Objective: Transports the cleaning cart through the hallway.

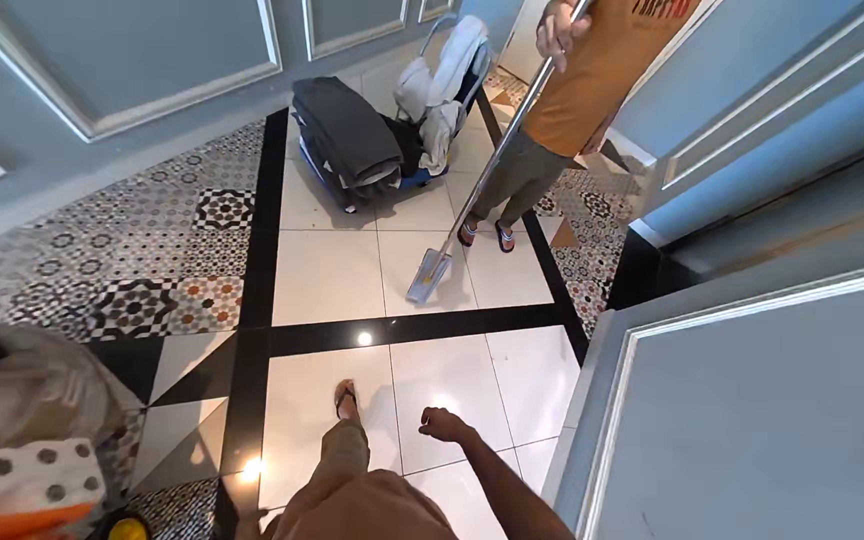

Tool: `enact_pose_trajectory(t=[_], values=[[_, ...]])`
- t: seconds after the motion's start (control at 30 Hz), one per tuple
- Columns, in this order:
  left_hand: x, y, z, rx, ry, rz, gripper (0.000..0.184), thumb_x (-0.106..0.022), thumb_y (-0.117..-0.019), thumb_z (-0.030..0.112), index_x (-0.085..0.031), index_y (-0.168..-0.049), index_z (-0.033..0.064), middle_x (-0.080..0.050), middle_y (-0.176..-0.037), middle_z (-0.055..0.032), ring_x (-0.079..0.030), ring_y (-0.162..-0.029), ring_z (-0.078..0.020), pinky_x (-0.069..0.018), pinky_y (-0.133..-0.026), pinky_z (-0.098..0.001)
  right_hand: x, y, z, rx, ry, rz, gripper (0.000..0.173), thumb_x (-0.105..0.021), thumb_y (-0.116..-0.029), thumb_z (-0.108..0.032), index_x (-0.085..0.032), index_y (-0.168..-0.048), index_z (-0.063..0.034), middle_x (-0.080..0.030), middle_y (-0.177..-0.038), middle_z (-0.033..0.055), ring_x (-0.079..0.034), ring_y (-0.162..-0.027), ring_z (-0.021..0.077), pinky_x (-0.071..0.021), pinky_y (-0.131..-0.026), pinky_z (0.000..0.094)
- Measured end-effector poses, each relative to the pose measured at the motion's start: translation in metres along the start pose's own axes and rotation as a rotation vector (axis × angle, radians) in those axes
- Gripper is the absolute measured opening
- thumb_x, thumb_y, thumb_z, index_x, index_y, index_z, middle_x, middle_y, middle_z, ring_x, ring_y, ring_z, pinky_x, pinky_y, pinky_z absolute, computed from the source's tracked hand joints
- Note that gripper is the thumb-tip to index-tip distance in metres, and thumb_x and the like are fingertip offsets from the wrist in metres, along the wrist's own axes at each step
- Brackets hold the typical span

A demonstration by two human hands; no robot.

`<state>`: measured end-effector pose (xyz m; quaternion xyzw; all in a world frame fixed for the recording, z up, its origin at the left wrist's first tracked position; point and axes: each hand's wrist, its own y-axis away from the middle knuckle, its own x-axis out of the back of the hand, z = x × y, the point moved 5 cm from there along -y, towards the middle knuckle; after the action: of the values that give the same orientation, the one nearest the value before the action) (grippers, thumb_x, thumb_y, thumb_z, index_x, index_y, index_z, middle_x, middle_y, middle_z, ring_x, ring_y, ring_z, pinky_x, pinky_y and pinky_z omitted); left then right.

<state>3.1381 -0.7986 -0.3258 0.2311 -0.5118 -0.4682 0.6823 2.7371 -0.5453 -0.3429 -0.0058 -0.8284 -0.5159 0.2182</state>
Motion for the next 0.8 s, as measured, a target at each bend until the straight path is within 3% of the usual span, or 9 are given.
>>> enact_pose_trajectory(t=[0.13,0.2,0.33,0.4,0.47,0.53,0.63,0.73,0.8], values=[[0.049,-0.092,0.122,-0.174,0.108,-0.107,0.049,-0.057,-0.1059,0.029,-0.055,-0.137,-0.0083,-0.061,-0.131,-0.0313,-0.059,-0.125,-0.0441,-0.0431,-0.11,-0.0587,0.157,-0.003,-0.027,0.05,-0.216,0.359,0.064,-0.07,-0.097,-0.037,-0.05,-0.145,0.0,-0.063,-0.134,0.0236,-0.062,-0.125,0.036,-0.0491,-0.108,0.054],[0.098,-0.109,0.182,-0.201,0.152,-0.021,0.048,-0.057,-0.106,0.029,-0.055,-0.137,-0.0071,-0.063,-0.129,-0.0304,-0.061,-0.121,-0.0437,-0.0456,-0.107,-0.06,0.265,0.016,-0.049,0.128,-0.441,0.691,0.084,-0.079,-0.0899,-0.036,-0.039,-0.151,0.0058,-0.054,-0.145,0.027,-0.055,-0.134,0.0344,-0.046,-0.114,0.0459],[0.189,-0.11,0.276,-0.247,0.228,0.235,0.045,-0.053,-0.1073,0.028,-0.056,-0.139,-0.004,-0.063,-0.13,-0.0275,-0.062,-0.122,-0.0399,-0.0462,-0.106,-0.0595,0.462,0.033,-0.056,0.235,-0.789,1.086,0.112,-0.089,-0.079,-0.035,-0.02,-0.159,0.0017,-0.041,-0.154,0.0286,-0.045,-0.141,0.0378,-0.0432,-0.114,0.0507],[0.21,-0.1,0.302,-0.248,0.335,0.343,0.042,-0.052,-0.1079,0.026,-0.055,-0.138,-0.0045,-0.062,-0.13,-0.0281,-0.062,-0.121,-0.0389,-0.047,-0.105,-0.0575,0.534,0.029,-0.055,0.346,-0.881,1.119,0.1,-0.083,-0.0866,-0.033,-0.022,-0.16,-0.0022,-0.043,-0.154,0.0241,-0.048,-0.138,0.0329,-0.0446,-0.113,0.0489],[0.209,-0.083,0.294,-0.154,0.447,0.461,0.043,-0.051,-0.1083,0.03,-0.056,-0.139,0.0003,-0.064,-0.13,-0.024,-0.063,-0.12,-0.0347,-0.0487,-0.105,-0.0546,0.574,-0.003,-0.069,0.511,-0.989,1.036,0.053,-0.063,-0.1012,-0.03,-0.049,-0.144,-0.002,-0.065,-0.124,0.0149,-0.065,-0.103,0.0212,-0.0576,-0.088,0.0407],[0.172,-0.065,0.269,0.018,0.62,0.623,0.042,-0.049,-0.1083,0.032,-0.059,-0.137,0.0022,-0.067,-0.126,-0.0206,-0.067,-0.115,-0.032,-0.0511,-0.103,-0.0533,0.583,-0.032,-0.101,0.604,-1.114,0.919,0.036,-0.045,-0.1092,-0.039,-0.059,-0.109,-0.0062,-0.061,-0.076,0.0004,-0.058,-0.06,0.0105,-0.0542,-0.057,0.031],[0.046,-0.029,0.228,0.326,0.844,0.722,0.041,-0.046,-0.1082,0.029,-0.06,-0.133,-0.0011,-0.069,-0.119,-0.0221,-0.068,-0.11,-0.0348,-0.0522,-0.1,-0.0551,0.559,-0.045,-0.135,0.613,-1.22,0.816,0.042,-0.04,-0.1103,-0.042,-0.047,-0.078,-0.0166,-0.042,-0.051,-0.0078,-0.045,-0.04,0.0067,-0.0481,-0.043,0.0263],[-0.112,0.021,0.229,0.461,0.79,0.311,0.041,-0.055,-0.1058,0.028,-0.063,-0.124,-0.0082,-0.066,-0.118,-0.0314,-0.063,-0.115,-0.0468,-0.0467,-0.1,-0.0651,0.528,-0.045,-0.168,0.663,-1.251,0.671,0.046,-0.036,-0.1109,-0.036,-0.042,-0.068,-0.019,-0.039,-0.047,-0.0072,-0.045,-0.039,0.0089,-0.049,-0.044,0.0292],[-0.202,0.055,0.243,0.513,0.661,-0.02,0.035,-0.061,-0.1016,0.024,-0.066,-0.12,-0.0051,-0.066,-0.121,-0.0298,-0.062,-0.117,-0.0471,-0.0468,-0.097,-0.068,0.497,-0.05,-0.198,0.727,-1.288,0.508,0.049,-0.033,-0.1105,-0.033,-0.041,-0.064,-0.0193,-0.04,-0.046,-0.0064,-0.045,-0.039,0.0102,-0.0484,-0.044,0.0301]])
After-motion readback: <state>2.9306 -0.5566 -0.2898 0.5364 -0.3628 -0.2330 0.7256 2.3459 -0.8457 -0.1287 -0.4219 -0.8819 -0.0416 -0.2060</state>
